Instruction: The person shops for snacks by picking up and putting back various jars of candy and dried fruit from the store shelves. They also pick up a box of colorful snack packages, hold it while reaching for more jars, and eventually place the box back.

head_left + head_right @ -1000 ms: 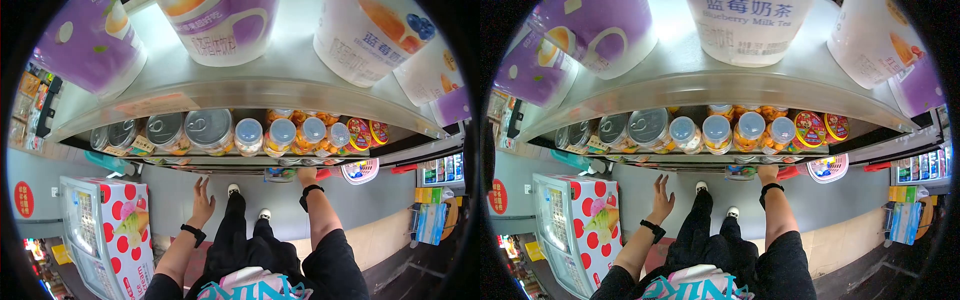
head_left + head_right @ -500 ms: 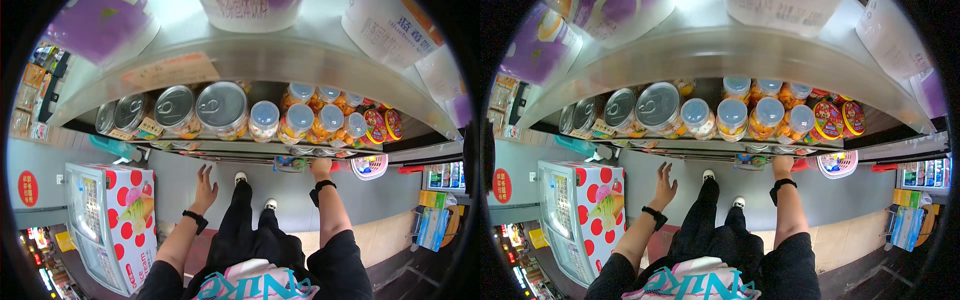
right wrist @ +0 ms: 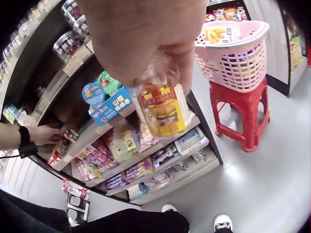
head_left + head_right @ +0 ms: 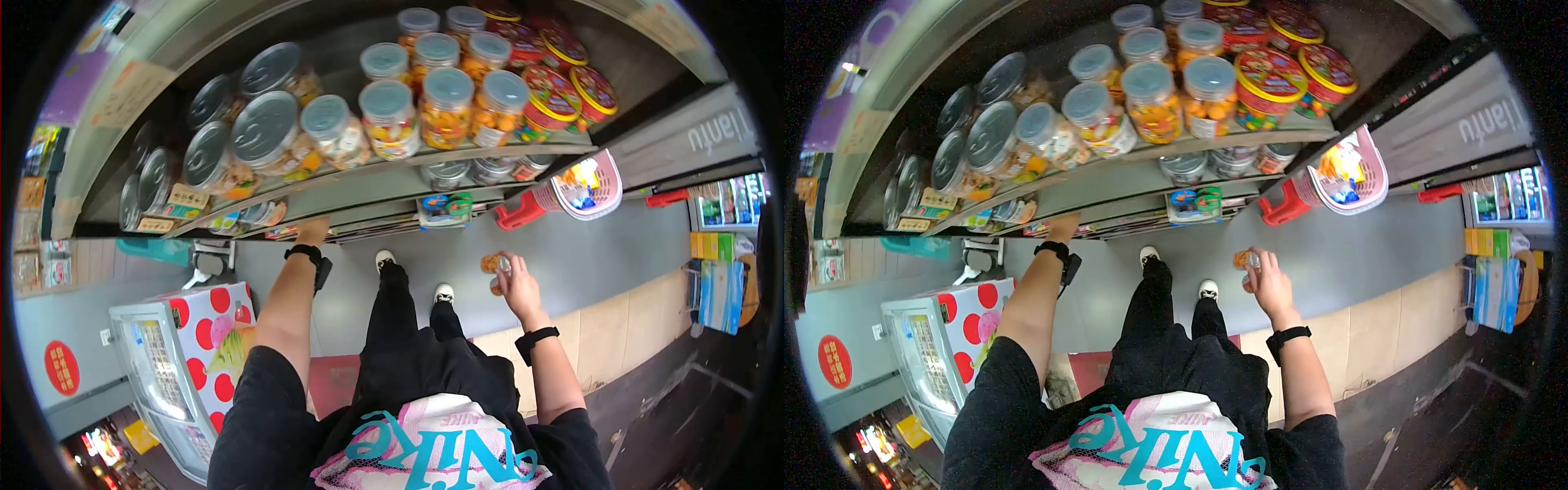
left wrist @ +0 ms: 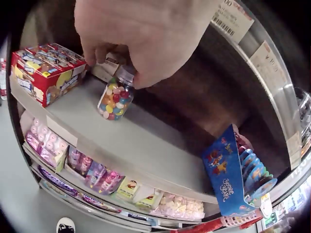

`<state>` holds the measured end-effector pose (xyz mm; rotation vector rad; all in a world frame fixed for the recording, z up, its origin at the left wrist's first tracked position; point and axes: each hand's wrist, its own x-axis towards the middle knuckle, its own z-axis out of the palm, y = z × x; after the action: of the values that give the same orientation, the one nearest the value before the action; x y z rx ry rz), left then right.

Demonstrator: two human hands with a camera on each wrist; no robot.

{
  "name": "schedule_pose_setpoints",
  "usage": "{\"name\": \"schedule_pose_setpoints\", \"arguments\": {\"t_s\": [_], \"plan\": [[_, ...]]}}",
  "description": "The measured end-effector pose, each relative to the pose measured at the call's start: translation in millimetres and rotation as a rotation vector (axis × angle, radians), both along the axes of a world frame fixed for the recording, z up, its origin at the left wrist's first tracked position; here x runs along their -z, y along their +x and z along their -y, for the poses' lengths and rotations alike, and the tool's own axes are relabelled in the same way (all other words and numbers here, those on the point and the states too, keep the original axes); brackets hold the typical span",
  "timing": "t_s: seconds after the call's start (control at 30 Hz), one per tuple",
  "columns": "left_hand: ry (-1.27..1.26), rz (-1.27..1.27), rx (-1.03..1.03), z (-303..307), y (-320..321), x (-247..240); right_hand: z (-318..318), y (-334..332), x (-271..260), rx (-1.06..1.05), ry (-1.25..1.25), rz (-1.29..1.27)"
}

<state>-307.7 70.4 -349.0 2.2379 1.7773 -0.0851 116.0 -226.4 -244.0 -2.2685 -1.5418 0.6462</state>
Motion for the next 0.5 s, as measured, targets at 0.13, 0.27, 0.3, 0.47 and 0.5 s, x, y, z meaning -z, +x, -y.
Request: {"name": "schedule_pose_setpoints", "arguments": {"t_s": [0.13,0.27,0.3,0.47,0.5], "plan": [[0.024,0.013,-0.020,2,18,-13,36,3,1,0.002,-0.044,-0.135],[0.076,-0.080,0.012,-12,13,9,53,7,5,0.091,-0.032,-0.195],[0.110,-0.182,0.105,-18,6,24,57,8,6,0.112,-0.042,-0.206],[0.196,0.323,-0.021,30,44,-23,56,11,-2,0.122,-0.059,-0.247],[0.089,0.732,-0.175,47,56,-37,53,12,-3,0.123,-0.047,-0.256]]}}
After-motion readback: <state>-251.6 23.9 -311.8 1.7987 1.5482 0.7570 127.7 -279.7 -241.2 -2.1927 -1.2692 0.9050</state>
